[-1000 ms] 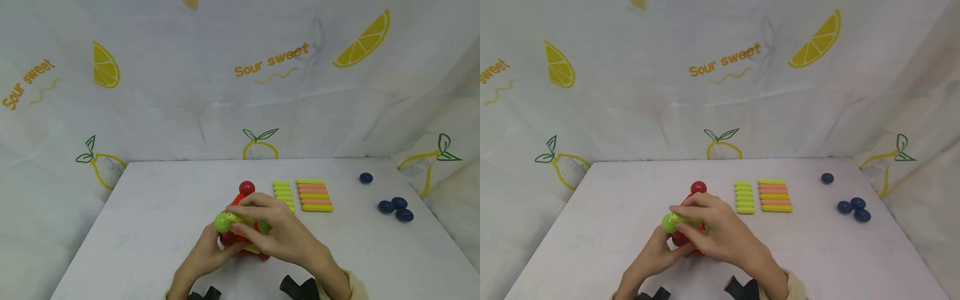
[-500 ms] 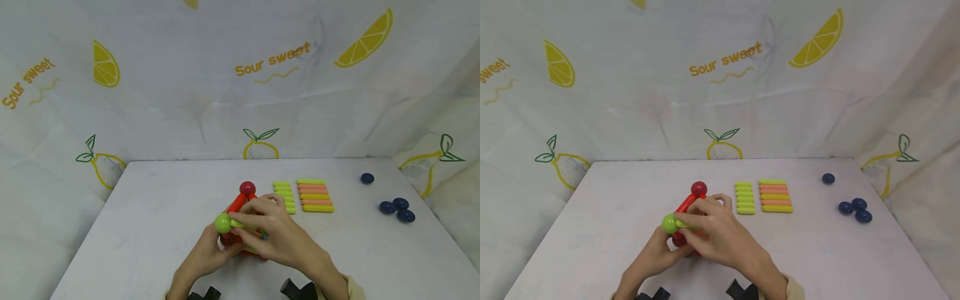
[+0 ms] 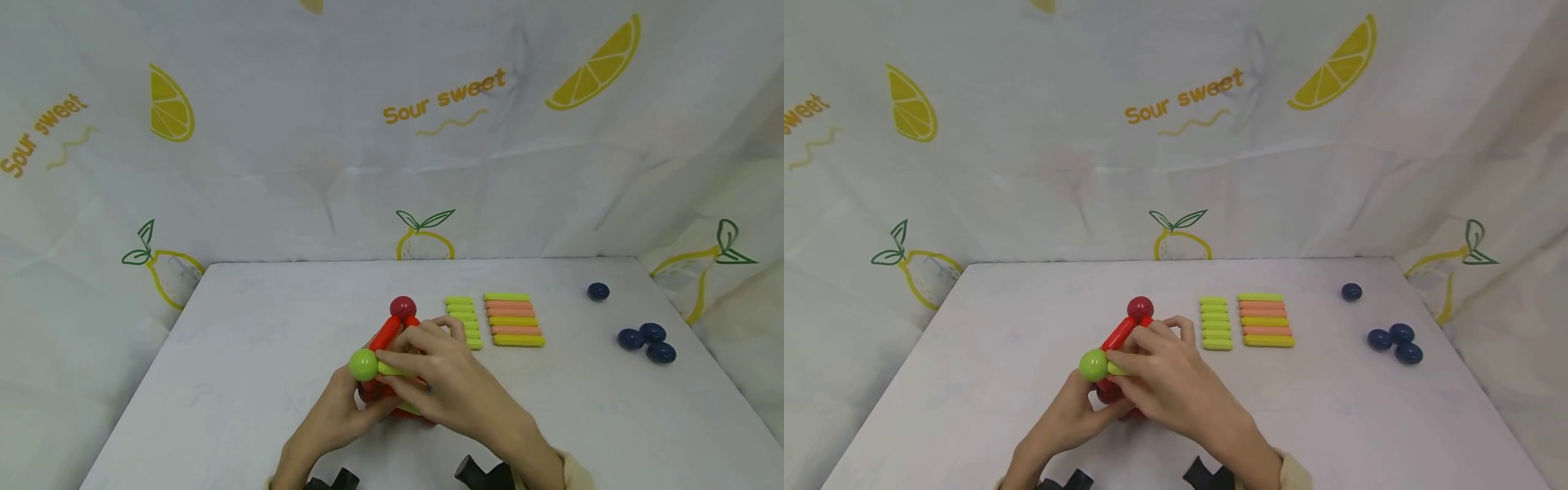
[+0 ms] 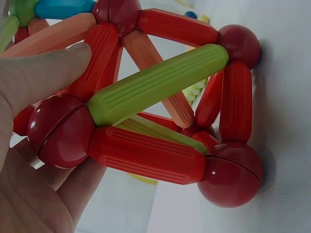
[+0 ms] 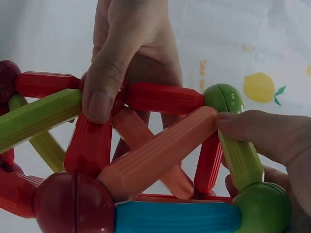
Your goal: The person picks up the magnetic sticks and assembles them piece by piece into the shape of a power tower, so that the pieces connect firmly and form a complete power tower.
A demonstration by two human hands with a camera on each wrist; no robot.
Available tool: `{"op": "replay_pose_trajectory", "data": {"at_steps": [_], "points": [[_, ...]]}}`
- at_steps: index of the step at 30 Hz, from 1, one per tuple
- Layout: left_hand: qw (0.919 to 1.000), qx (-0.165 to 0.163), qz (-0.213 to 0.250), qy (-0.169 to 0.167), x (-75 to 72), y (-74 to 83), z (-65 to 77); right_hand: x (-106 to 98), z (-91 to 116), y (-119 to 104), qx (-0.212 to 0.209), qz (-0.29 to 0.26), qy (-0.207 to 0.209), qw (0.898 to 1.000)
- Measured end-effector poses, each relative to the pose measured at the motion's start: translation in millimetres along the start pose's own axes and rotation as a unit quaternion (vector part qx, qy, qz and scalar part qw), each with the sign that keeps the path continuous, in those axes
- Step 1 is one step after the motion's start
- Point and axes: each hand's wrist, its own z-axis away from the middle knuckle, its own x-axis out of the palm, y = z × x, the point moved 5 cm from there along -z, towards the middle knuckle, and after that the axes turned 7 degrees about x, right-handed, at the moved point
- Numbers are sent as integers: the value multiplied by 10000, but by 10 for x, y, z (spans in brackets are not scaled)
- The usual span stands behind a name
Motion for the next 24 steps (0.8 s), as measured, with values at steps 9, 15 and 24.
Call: {"op": "replay_pose_trajectory", "data": {"at_steps": [9,15,24], "points": [[10000,-28,16,-30,-3,10,-2,-150,66,209,600,-883,391,9935],[9992,-371,86,-108,-3,8,-8,-257,212,782,1718,-547,920,9793],[9996,-109,272,-42,9,18,-10,288,511,1450,2776,548,-1101,9528]]}}
